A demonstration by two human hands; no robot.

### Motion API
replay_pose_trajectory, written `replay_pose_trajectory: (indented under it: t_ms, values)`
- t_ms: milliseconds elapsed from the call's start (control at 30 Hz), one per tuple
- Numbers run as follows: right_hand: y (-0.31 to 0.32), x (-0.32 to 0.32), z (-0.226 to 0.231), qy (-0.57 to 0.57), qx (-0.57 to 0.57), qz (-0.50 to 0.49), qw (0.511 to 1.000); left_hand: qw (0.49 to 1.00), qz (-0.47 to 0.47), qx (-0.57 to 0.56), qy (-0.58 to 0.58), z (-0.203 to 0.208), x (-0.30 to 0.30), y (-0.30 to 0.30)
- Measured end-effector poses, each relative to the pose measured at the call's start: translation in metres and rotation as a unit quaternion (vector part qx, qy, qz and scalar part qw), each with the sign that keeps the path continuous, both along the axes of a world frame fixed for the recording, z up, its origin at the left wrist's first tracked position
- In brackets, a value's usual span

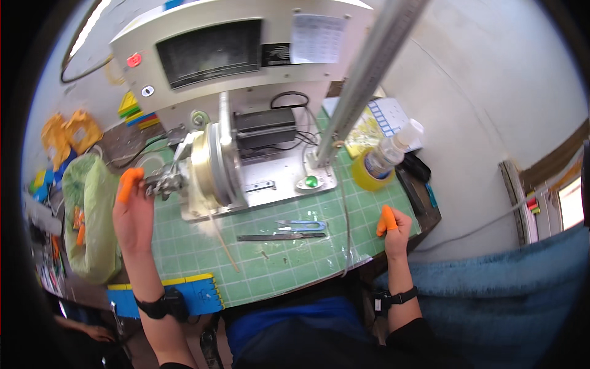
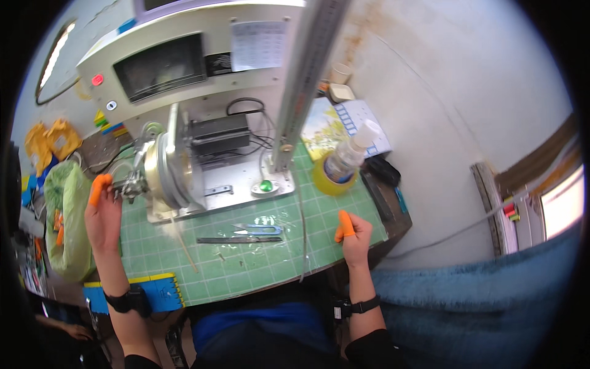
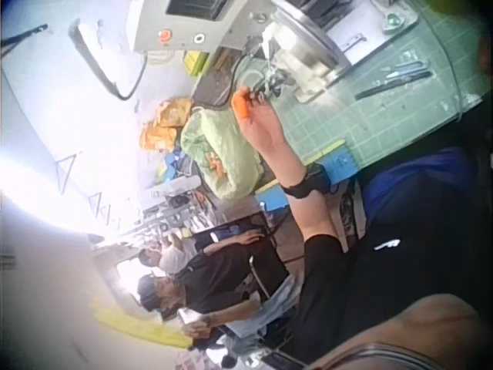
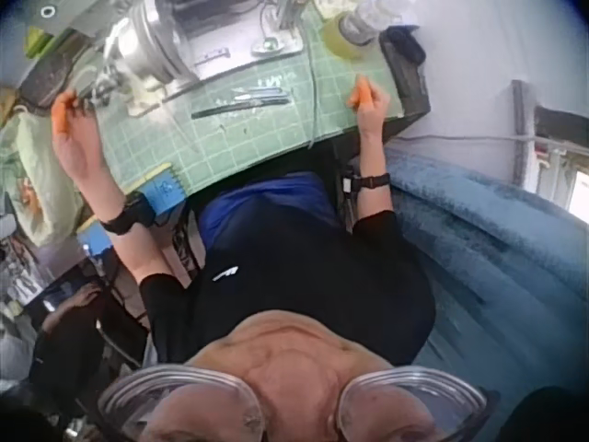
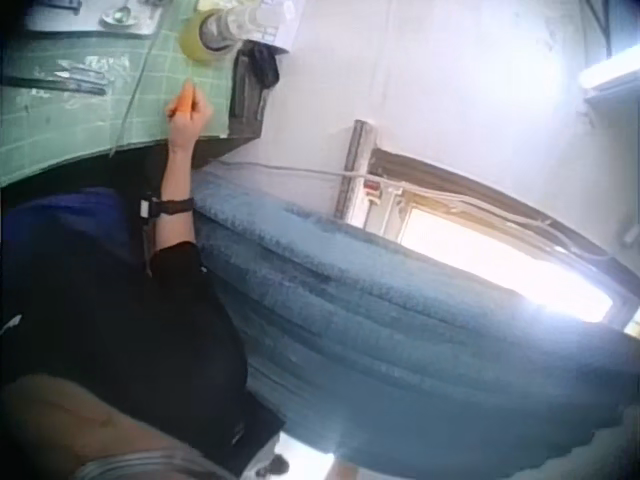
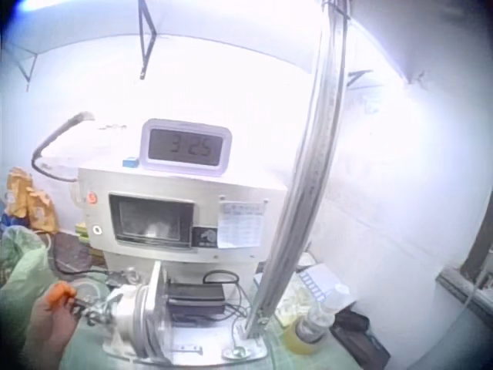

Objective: Assembling small metal components and applying glue using specialized machinery at a workstation.

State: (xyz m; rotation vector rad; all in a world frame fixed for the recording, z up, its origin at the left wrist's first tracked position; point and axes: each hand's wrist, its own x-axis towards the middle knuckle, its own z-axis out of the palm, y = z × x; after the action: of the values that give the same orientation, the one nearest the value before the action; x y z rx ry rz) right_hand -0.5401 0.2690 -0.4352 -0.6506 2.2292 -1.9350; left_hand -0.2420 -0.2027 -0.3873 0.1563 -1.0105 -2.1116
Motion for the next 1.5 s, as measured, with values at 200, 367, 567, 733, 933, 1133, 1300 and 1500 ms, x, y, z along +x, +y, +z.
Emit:
replay_pose_trajectory:
  t_ms: [200,367,567,733,933,1133,1300,1500]
  values:
    - [-0.023,0.039,0.074,0.057,-0.080,0.247,0.964,1.000,0.013,-0.009,-0.025,-0.008,0.003,-0.009]
    - [-0.046,0.061,0.153,0.078,-0.282,0.377,0.879,0.999,0.006,-0.040,-0.031,-0.008,0.008,-0.012]
    - [-0.034,0.051,0.180,0.118,-0.428,0.499,0.744,0.998,-0.014,-0.056,-0.028,-0.009,0.002,-0.014]
    - [-0.021,0.050,0.189,0.045,-0.488,0.512,0.705,0.996,-0.042,-0.076,-0.008,-0.012,0.021,-0.023]
    - [-0.011,0.051,0.189,0.032,-0.435,0.513,0.740,0.994,-0.078,-0.080,0.004,-0.008,0.014,-0.019]
    - [-0.011,0.048,0.185,0.000,-0.441,0.549,0.710,0.990,-0.096,-0.103,0.001,-0.008,0.016,-0.025]
    - [-0.012,0.042,0.191,-0.037,-0.444,0.564,0.695,0.990,-0.105,-0.092,0.002,-0.001,0.003,-0.018]
    - [0.002,0.041,0.176,-0.036,-0.344,0.624,0.701,0.996,-0.041,-0.081,-0.012,-0.001,0.017,-0.022]
